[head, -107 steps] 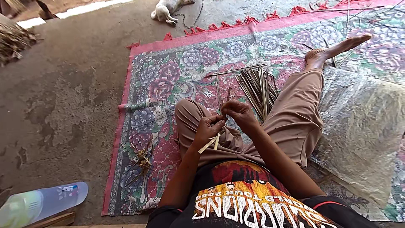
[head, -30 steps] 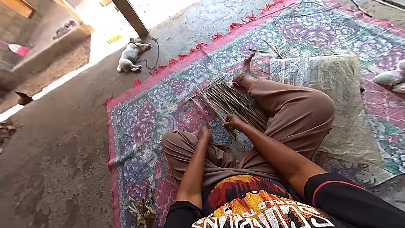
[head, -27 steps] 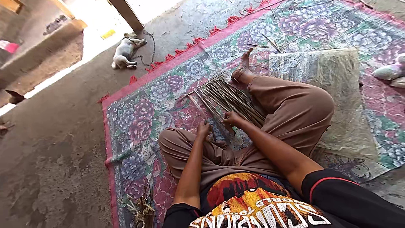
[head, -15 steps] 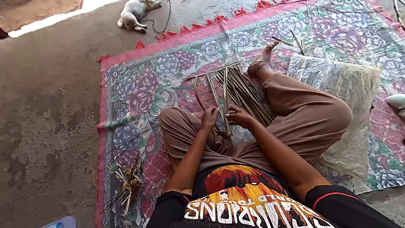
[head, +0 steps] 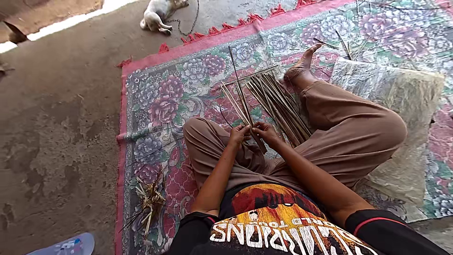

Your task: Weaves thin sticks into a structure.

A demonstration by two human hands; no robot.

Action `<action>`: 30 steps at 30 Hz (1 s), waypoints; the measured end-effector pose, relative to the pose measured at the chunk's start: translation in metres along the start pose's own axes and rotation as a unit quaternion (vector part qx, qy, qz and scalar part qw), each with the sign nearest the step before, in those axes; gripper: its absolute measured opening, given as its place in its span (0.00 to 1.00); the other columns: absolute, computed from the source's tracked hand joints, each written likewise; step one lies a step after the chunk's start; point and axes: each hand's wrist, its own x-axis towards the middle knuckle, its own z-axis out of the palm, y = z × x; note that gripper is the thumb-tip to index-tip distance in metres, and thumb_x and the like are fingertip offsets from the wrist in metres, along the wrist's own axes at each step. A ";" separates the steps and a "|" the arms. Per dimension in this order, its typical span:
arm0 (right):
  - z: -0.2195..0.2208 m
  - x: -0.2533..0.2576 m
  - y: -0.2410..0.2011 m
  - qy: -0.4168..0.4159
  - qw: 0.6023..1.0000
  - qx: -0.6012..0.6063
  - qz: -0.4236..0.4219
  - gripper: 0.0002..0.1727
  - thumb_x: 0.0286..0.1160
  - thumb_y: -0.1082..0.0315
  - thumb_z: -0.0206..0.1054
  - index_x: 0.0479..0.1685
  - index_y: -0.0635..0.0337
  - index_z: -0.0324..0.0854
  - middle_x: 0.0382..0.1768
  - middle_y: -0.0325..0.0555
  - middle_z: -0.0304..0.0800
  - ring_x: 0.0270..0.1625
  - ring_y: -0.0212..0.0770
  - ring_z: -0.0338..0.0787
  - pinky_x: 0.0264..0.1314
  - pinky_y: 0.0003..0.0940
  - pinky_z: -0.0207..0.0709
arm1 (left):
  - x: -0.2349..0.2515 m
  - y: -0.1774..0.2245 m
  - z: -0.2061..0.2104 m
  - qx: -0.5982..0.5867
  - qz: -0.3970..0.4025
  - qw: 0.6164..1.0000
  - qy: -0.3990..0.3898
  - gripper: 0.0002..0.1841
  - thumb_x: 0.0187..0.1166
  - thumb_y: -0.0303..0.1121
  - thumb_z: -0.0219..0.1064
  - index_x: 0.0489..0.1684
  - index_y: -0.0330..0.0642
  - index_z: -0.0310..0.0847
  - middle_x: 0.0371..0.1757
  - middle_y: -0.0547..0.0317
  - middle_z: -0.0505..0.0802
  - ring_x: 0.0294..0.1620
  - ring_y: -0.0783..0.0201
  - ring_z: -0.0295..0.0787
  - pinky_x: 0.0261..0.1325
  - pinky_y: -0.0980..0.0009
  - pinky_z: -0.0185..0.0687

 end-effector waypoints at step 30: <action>0.009 -0.032 -0.060 -0.005 0.976 -0.021 -0.215 0.08 0.88 0.73 0.52 0.50 0.65 0.75 0.33 0.41 0.87 0.38 0.31 0.86 0.49 0.33 0.83 | 0.036 -0.002 0.015 -0.124 -0.056 0.985 0.106 0.10 0.93 0.32 0.50 0.63 0.37 0.66 0.34 0.54 0.82 0.25 0.64 0.81 0.31 0.69 0.83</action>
